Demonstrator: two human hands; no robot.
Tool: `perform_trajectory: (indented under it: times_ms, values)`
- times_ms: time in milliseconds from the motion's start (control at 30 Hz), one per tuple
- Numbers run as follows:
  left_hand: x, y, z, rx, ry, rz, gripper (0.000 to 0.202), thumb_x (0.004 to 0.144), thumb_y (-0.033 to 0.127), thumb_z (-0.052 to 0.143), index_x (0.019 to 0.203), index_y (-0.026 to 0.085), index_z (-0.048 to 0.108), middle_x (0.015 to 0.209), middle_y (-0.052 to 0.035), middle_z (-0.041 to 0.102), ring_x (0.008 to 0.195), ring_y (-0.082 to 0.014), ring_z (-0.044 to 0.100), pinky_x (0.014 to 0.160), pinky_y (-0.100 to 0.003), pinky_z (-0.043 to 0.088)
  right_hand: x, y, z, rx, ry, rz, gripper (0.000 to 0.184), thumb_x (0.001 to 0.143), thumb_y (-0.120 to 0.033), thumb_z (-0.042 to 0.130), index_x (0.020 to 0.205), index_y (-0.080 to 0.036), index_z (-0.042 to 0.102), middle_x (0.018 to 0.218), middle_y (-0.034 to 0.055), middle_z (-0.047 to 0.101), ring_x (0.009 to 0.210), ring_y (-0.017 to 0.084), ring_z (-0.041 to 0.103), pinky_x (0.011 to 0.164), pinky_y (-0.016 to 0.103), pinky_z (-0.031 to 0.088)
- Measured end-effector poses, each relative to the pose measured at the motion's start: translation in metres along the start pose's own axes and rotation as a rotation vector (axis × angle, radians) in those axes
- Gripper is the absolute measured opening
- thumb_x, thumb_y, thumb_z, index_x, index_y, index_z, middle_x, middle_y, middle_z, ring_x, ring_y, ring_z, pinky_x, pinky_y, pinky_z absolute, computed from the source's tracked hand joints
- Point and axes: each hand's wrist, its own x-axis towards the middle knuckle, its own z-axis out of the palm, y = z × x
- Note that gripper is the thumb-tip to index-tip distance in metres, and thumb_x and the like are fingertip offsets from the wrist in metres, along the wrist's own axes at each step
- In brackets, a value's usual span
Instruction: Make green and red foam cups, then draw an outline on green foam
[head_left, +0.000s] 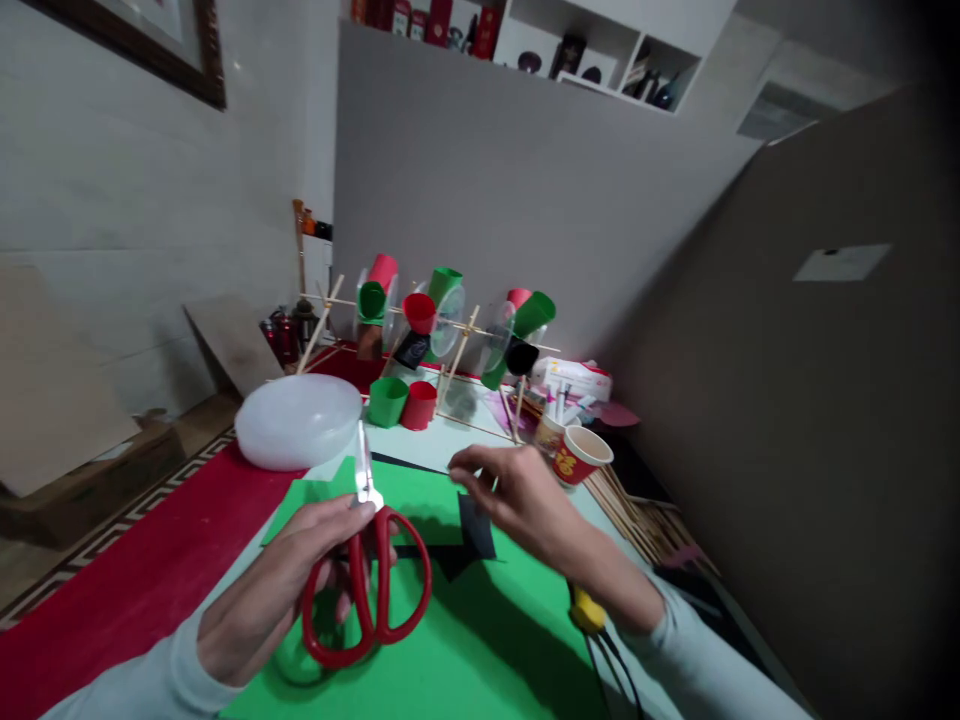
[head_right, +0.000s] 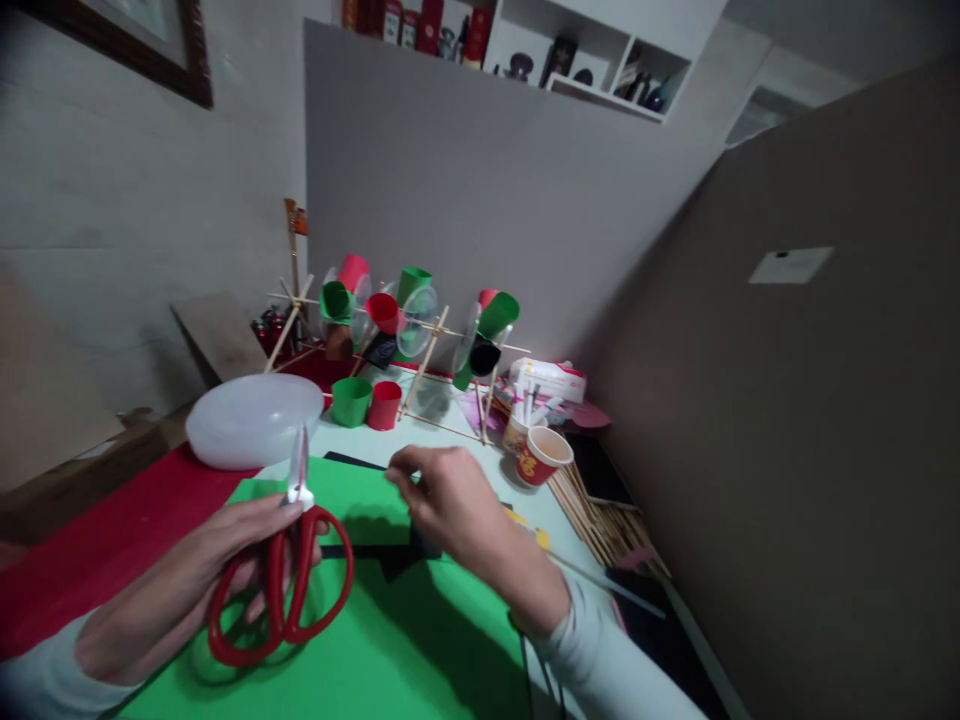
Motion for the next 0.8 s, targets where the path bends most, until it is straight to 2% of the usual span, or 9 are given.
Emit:
perform_trajectory:
  times_ms: [67,167,300,433,500,567,633,700,800]
  values:
    - [0.000,-0.005,-0.002,0.010,-0.041,-0.044,0.039,0.075,0.055,0.081,0.082,0.019,0.068,0.066,0.0014,0.063,0.050,-0.0117,0.052,0.041,-0.021,0.049,-0.032,-0.016,0.006,0.038,-0.025,0.007,0.025,0.102,-0.036,0.053,0.107,-0.019,0.071,0.084,0.0036,0.075,0.069,0.014,0.067,0.065,0.023,0.046]
    - [0.001,-0.014,-0.003,0.011,-0.080,-0.103,0.038,0.066,0.050,0.089,0.080,0.020,0.070,0.064,0.0011,0.063,0.053,-0.0152,0.058,0.045,-0.024,0.054,-0.062,-0.035,0.017,0.083,-0.051,0.035,0.036,0.099,-0.049,0.055,0.118,-0.020,0.066,0.086,0.0053,0.075,0.073,0.018,0.068,0.064,0.025,0.043]
    - [0.002,-0.024,0.008,0.022,-0.091,-0.162,0.034,0.066,0.045,0.090,0.079,0.019,0.072,0.066,-0.0010,0.067,0.052,-0.0168,0.061,0.040,-0.024,0.052,-0.079,-0.040,0.022,0.283,-0.114,0.075,0.038,0.095,-0.043,0.058,0.123,-0.018,0.060,0.078,0.0038,0.071,0.069,0.020,0.064,0.060,0.025,0.040]
    - [-0.001,-0.023,0.031,0.061,-0.090,-0.138,0.041,0.058,0.048,0.093,0.083,0.020,0.075,0.066,-0.0009,0.066,0.054,-0.0182,0.061,0.047,-0.028,0.057,-0.086,-0.030,0.021,0.417,-0.075,0.116,0.026,0.096,-0.034,0.055,0.116,-0.019,0.063,0.071,-0.0006,0.065,0.061,0.015,0.057,0.056,0.023,0.038]
    - [-0.005,-0.018,0.043,0.118,-0.145,-0.117,0.042,0.062,0.054,0.089,0.081,0.019,0.075,0.067,-0.0021,0.067,0.053,-0.0177,0.061,0.050,-0.028,0.057,-0.090,-0.024,0.020,0.449,-0.055,0.131,0.022,0.098,-0.031,0.051,0.110,-0.020,0.066,0.068,-0.0014,0.062,0.058,0.014,0.053,0.056,0.023,0.037]
    - [-0.009,-0.013,0.051,0.213,-0.209,-0.085,0.040,0.074,0.058,0.079,0.076,0.018,0.073,0.066,-0.0036,0.068,0.055,-0.0182,0.062,0.053,-0.028,0.057,-0.094,-0.017,0.020,0.492,-0.019,0.152,0.022,0.099,-0.029,0.048,0.101,-0.020,0.068,0.070,-0.0007,0.062,0.060,0.014,0.053,0.059,0.024,0.038]
    - [-0.010,-0.011,0.054,0.291,-0.239,-0.037,0.040,0.086,0.056,0.067,0.072,0.018,0.071,0.065,-0.0042,0.067,0.058,-0.0183,0.063,0.055,-0.026,0.055,-0.098,-0.008,0.018,0.544,0.045,0.188,0.023,0.099,-0.030,0.048,0.093,-0.021,0.068,0.071,0.0001,0.061,0.063,0.014,0.055,0.061,0.025,0.040]
    - [-0.010,-0.010,0.053,0.342,-0.240,-0.006,0.040,0.093,0.052,0.056,0.077,0.018,0.072,0.069,-0.0051,0.069,0.058,-0.0175,0.063,0.054,-0.026,0.054,-0.102,0.003,0.015,0.604,0.131,0.241,0.024,0.100,-0.033,0.048,0.091,-0.021,0.067,0.066,-0.0012,0.057,0.058,0.014,0.053,0.057,0.025,0.040]
    - [-0.010,-0.011,0.048,0.430,-0.236,0.001,0.039,0.095,0.048,0.052,0.087,0.018,0.076,0.076,-0.0074,0.073,0.055,-0.0162,0.062,0.053,-0.026,0.052,-0.105,0.025,0.009,0.702,0.282,0.351,0.024,0.100,-0.038,0.048,0.101,-0.021,0.065,0.061,-0.0043,0.053,0.047,0.012,0.048,0.045,0.023,0.037]
